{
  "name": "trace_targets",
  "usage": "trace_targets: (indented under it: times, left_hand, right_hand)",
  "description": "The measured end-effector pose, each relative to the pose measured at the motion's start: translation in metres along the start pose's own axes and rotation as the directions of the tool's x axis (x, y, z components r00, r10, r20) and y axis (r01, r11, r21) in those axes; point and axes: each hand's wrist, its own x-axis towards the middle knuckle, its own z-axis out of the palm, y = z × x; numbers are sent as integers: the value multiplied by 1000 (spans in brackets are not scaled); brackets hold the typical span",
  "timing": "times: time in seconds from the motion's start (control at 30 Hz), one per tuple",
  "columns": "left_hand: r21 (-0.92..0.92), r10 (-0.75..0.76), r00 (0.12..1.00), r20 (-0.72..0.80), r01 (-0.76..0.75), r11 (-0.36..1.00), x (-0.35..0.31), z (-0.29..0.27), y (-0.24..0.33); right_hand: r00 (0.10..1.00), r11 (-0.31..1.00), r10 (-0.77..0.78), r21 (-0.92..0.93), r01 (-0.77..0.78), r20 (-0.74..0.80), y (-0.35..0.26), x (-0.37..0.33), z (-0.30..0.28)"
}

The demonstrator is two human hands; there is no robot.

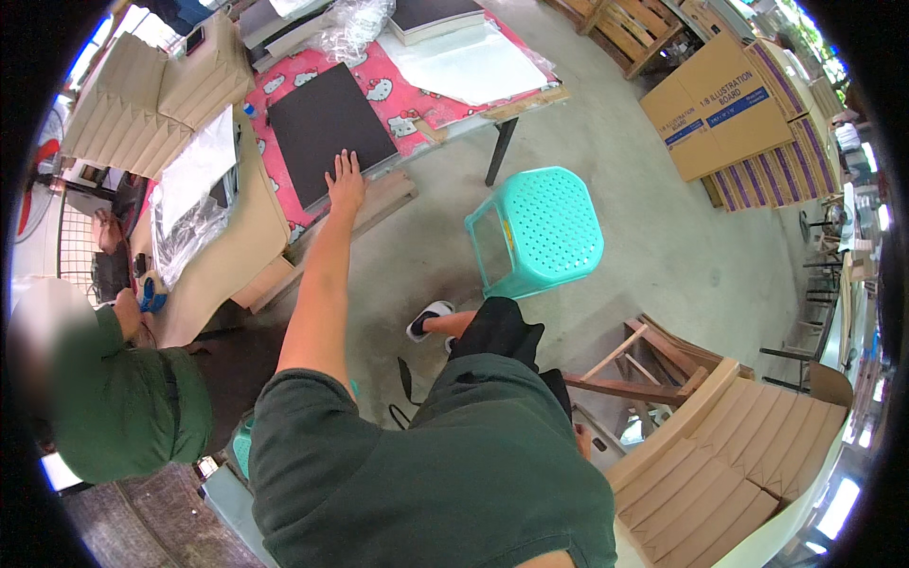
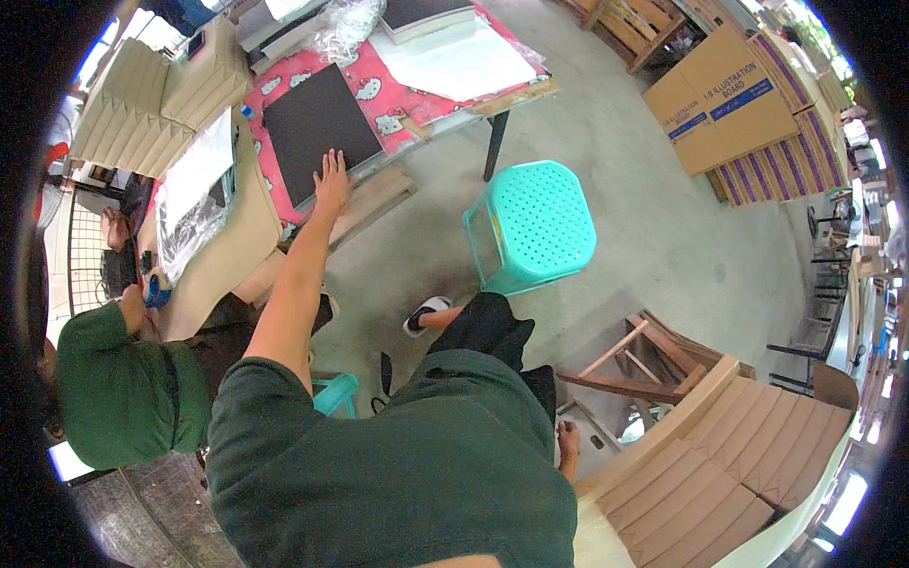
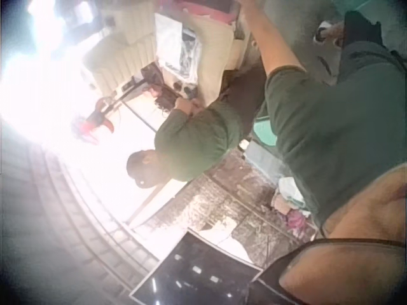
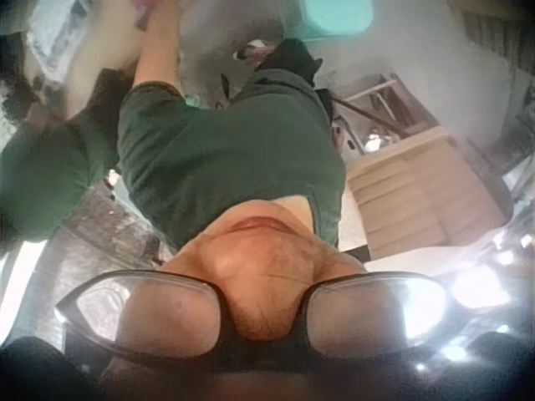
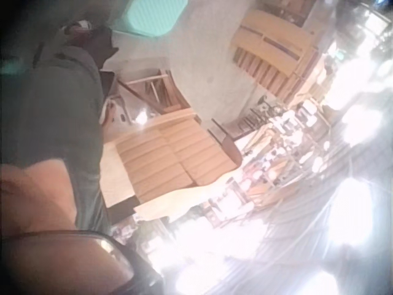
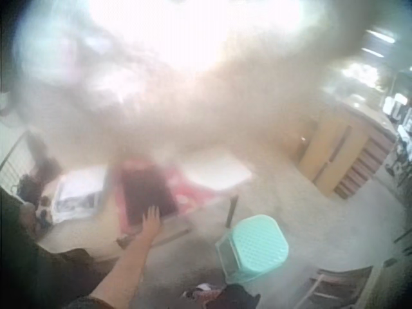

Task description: The person wraps black rectangular items in brown paper, secures the paper with tape from a dispenser, and stacks the wrapped packages.

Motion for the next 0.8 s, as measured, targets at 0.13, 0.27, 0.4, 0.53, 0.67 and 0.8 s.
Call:
trace_targets:
  times: [0.13,0.27,0.4,0.53,0.67,0.8]
  left_hand:
    - [10,-49,998,47,49,999,7,14,-11]
    - [-14,-54,997,58,55,998,6,10,5]
    - [27,-67,996,63,66,997,9,5,6]
    - [53,-89,995,46,87,995,8,5,8]
    - [85,-116,992,50,112,990,3,3,9]
    - [146,-183,979,87,169,975,6,-2,18]
  right_hand:
    - [980,975,200,101,-197,-18,-30,-29,-14]
    - [999,994,46,93,-48,24,-9,-37,-9]
    - [997,994,46,95,-52,62,-6,-25,-4]
    - [997,994,55,91,-60,60,-21,-14,-6]
    - [998,996,42,73,-46,56,-37,0,-16]
    - [997,998,3,60,-7,77,-31,21,-23]
